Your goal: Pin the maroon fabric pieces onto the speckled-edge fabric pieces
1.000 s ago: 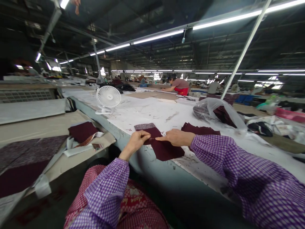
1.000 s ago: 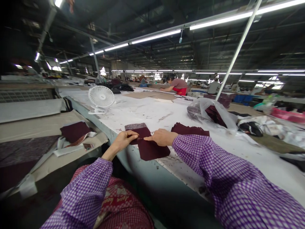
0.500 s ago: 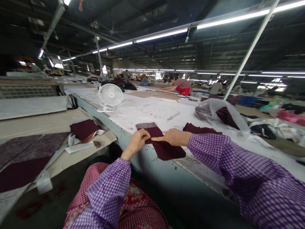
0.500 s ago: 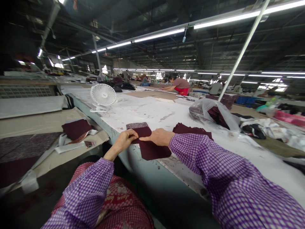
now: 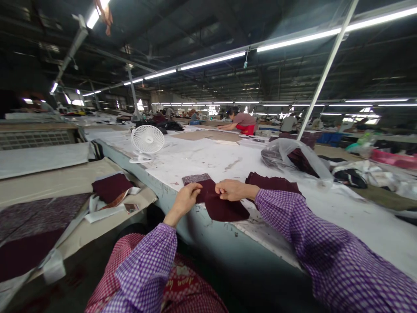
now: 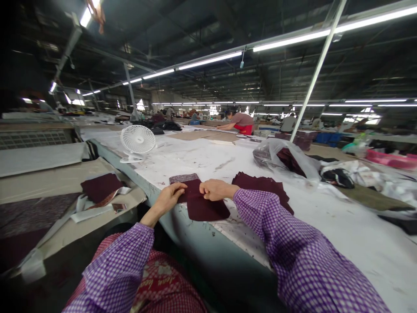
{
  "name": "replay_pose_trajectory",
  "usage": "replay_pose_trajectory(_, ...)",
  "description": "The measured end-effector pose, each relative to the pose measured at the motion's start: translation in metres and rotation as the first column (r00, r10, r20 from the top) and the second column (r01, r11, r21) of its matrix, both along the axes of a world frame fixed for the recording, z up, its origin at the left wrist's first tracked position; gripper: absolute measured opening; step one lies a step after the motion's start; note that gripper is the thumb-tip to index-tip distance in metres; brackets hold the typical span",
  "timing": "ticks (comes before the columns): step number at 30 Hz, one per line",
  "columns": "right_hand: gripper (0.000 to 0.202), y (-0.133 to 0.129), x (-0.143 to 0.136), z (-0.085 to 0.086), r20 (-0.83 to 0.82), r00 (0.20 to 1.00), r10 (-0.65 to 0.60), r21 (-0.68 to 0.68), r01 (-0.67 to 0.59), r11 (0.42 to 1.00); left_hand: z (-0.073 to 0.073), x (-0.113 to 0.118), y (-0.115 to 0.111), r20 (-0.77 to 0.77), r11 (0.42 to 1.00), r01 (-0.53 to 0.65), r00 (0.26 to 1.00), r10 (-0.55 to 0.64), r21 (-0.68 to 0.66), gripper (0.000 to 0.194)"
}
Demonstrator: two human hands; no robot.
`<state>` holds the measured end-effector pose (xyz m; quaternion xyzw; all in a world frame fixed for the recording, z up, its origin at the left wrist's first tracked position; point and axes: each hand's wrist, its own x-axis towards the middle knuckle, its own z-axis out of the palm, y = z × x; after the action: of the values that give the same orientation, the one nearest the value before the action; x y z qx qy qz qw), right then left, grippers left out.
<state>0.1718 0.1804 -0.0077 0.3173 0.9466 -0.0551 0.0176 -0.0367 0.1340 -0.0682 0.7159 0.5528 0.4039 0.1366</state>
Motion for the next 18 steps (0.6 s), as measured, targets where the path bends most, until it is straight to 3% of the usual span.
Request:
replay_pose_trajectory(3, 0.010, 0.005, 0.007, 0.014, -0.086, 0.995, 0.059, -0.057, -0.064, 0.996, 0.003, 0.000, -0.003, -0.042, 1.000, 0.004, 0.999, -0.005, -0.014, 0.021)
replay_pose_trajectory(7, 0.025, 0.013, 0.053, 0.061, -0.212, 0.977, -0.022, -0.233, -0.029, 0.972, 0.012, 0.006, -0.012, -0.237, 1.000, 0.026, 0.971, -0.029, -0.013, 0.036)
replay_pose_trajectory(10, 0.037, 0.024, 0.103, 0.085, -0.207, 0.947, -0.244, -0.217, 0.199, 0.956, 0.020, 0.019, -0.020, -0.419, 0.998, 0.014, 0.908, 0.015, 0.066, 0.029)
replay_pose_trajectory(13, 0.039, 0.035, 0.143, 0.084, -0.051, 0.874, -0.484, -0.211, 0.464, 0.860, 0.022, 0.034, -0.025, -0.504, 0.992, 0.053, 0.864, 0.013, 0.116, 0.013)
replay_pose_trajectory(15, 0.040, 0.041, 0.156, 0.078, 0.064, 0.816, -0.575, -0.155, 0.577, 0.802, 0.021, 0.040, -0.024, -0.454, 0.991, 0.062, 0.891, 0.000, 0.121, 0.013)
replay_pose_trajectory(18, 0.035, 0.046, 0.154, 0.075, 0.080, 0.787, -0.611, 0.073, 0.607, 0.791, 0.016, 0.037, -0.017, -0.071, 0.998, -0.041, 0.996, 0.044, 0.043, 0.010)
